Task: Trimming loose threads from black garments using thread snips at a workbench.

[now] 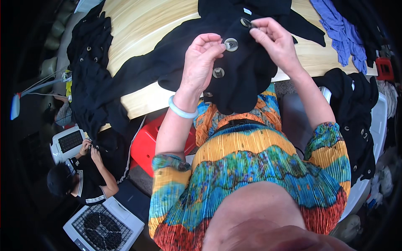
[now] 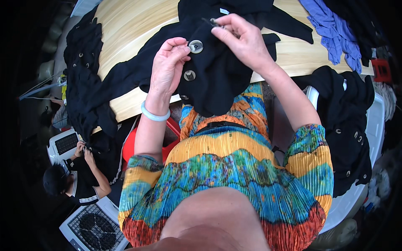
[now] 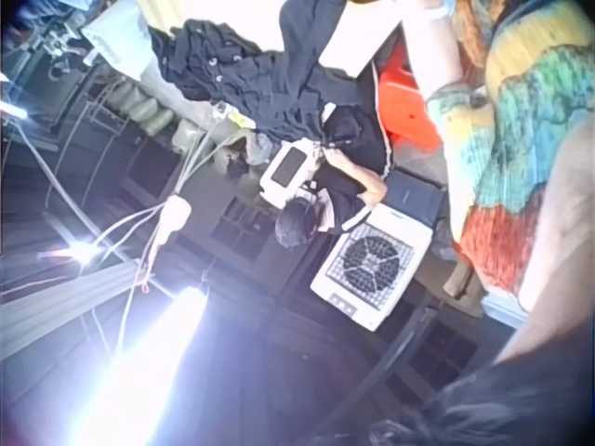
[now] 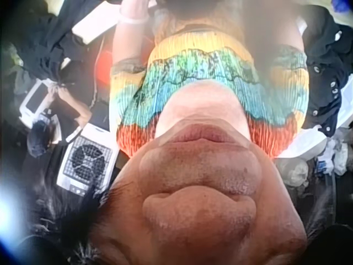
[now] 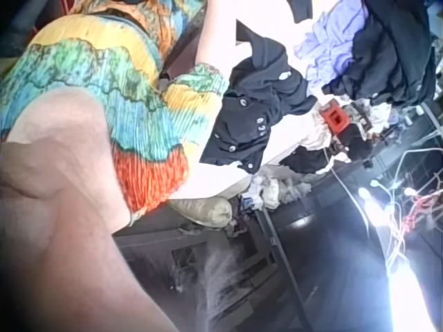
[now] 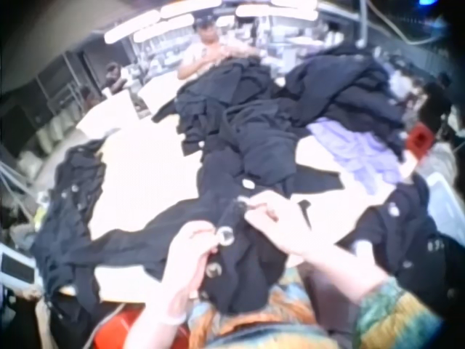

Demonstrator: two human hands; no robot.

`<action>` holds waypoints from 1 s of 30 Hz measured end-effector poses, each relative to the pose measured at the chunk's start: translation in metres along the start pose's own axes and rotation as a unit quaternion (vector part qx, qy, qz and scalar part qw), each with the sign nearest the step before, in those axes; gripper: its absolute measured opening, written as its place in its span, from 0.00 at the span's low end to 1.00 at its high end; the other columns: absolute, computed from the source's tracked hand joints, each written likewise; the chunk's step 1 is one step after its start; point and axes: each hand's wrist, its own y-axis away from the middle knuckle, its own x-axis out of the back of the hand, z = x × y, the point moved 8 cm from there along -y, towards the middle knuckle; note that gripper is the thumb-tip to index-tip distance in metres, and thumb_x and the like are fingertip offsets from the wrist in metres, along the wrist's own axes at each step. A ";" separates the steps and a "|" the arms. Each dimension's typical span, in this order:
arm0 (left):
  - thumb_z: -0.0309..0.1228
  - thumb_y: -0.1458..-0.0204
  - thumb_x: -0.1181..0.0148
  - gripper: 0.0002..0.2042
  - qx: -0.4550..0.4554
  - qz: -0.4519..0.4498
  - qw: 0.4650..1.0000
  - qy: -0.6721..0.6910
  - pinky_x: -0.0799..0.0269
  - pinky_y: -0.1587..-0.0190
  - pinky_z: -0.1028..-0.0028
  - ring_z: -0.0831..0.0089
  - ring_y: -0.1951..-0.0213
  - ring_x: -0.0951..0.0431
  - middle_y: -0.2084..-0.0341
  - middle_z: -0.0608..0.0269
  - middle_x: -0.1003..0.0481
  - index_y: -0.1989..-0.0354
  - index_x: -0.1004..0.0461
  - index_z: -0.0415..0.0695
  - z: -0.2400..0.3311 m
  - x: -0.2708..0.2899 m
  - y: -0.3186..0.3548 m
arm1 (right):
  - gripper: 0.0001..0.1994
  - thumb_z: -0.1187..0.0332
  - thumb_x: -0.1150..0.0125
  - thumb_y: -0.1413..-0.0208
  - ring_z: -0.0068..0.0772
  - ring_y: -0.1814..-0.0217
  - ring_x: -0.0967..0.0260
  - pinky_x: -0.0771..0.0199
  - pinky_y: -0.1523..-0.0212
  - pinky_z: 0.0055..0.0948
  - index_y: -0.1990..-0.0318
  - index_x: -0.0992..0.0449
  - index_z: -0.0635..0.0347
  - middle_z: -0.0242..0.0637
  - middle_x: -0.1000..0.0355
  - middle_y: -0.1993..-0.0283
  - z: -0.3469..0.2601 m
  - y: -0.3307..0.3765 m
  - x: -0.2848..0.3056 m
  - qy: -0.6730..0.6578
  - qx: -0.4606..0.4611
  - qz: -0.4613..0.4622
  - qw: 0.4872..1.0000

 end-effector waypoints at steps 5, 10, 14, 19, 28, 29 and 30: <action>0.20 0.57 0.43 0.11 -0.009 -0.006 1.000 -0.020 0.35 0.66 0.83 0.80 0.70 0.29 0.73 0.65 0.28 0.64 0.33 0.39 0.002 -0.001 0.002 | 0.20 0.68 0.38 0.56 0.14 0.67 0.40 0.39 0.65 0.14 0.55 0.35 0.61 0.27 0.37 0.70 -0.006 -0.002 -0.019 -0.022 0.006 -0.069 0.997; 0.21 0.54 0.45 0.07 -0.008 -0.020 0.999 -0.025 0.34 0.67 0.82 0.81 0.72 0.31 0.73 0.65 0.29 0.66 0.32 0.39 0.001 -0.008 0.001 | 0.21 0.72 0.40 0.56 0.20 0.66 0.34 0.33 0.64 0.20 0.52 0.35 0.57 0.32 0.34 0.67 -0.017 0.001 -0.035 0.009 0.050 -0.105 0.993; 0.23 0.53 0.47 0.05 0.003 -0.015 1.000 -0.023 0.34 0.67 0.81 0.82 0.73 0.32 0.73 0.66 0.30 0.67 0.31 0.39 -0.003 -0.004 -0.002 | 0.12 0.74 0.48 0.51 0.17 0.67 0.33 0.35 0.61 0.16 0.57 0.33 0.65 0.31 0.31 0.72 -0.001 -0.012 -0.017 -0.102 0.018 -0.002 0.995; 0.23 0.51 0.49 0.04 0.004 0.000 1.000 -0.006 0.34 0.66 0.81 0.82 0.72 0.33 0.74 0.67 0.31 0.67 0.31 0.40 -0.002 0.003 -0.003 | 0.16 0.70 0.45 0.51 0.15 0.66 0.36 0.37 0.63 0.15 0.55 0.37 0.64 0.31 0.32 0.70 0.008 -0.004 -0.016 -0.073 -0.010 -0.029 0.997; 0.27 0.49 0.51 0.06 0.034 -0.021 0.997 -0.063 0.34 0.65 0.80 0.81 0.70 0.32 0.73 0.67 0.31 0.65 0.31 0.39 -0.007 -0.002 -0.002 | 0.21 0.74 0.42 0.55 0.11 0.70 0.38 0.39 0.69 0.11 0.52 0.40 0.64 0.29 0.33 0.71 0.010 -0.003 -0.033 -0.119 -0.072 -0.040 0.989; 0.29 0.48 0.52 0.08 0.046 -0.029 0.992 -0.116 0.34 0.64 0.82 0.82 0.69 0.32 0.72 0.67 0.31 0.64 0.32 0.39 -0.009 0.002 0.000 | 0.21 0.73 0.42 0.54 0.07 0.78 0.43 0.48 0.81 0.08 0.52 0.40 0.63 0.29 0.32 0.71 0.009 -0.003 -0.028 -0.116 -0.100 -0.036 0.988; 0.30 0.48 0.50 0.09 0.057 -0.038 0.989 -0.135 0.35 0.64 0.83 0.82 0.68 0.32 0.72 0.68 0.30 0.64 0.32 0.39 -0.012 0.008 0.003 | 0.21 0.71 0.41 0.55 0.10 0.74 0.40 0.42 0.73 0.12 0.53 0.39 0.64 0.28 0.32 0.71 0.013 -0.004 -0.022 -0.149 -0.125 -0.032 0.980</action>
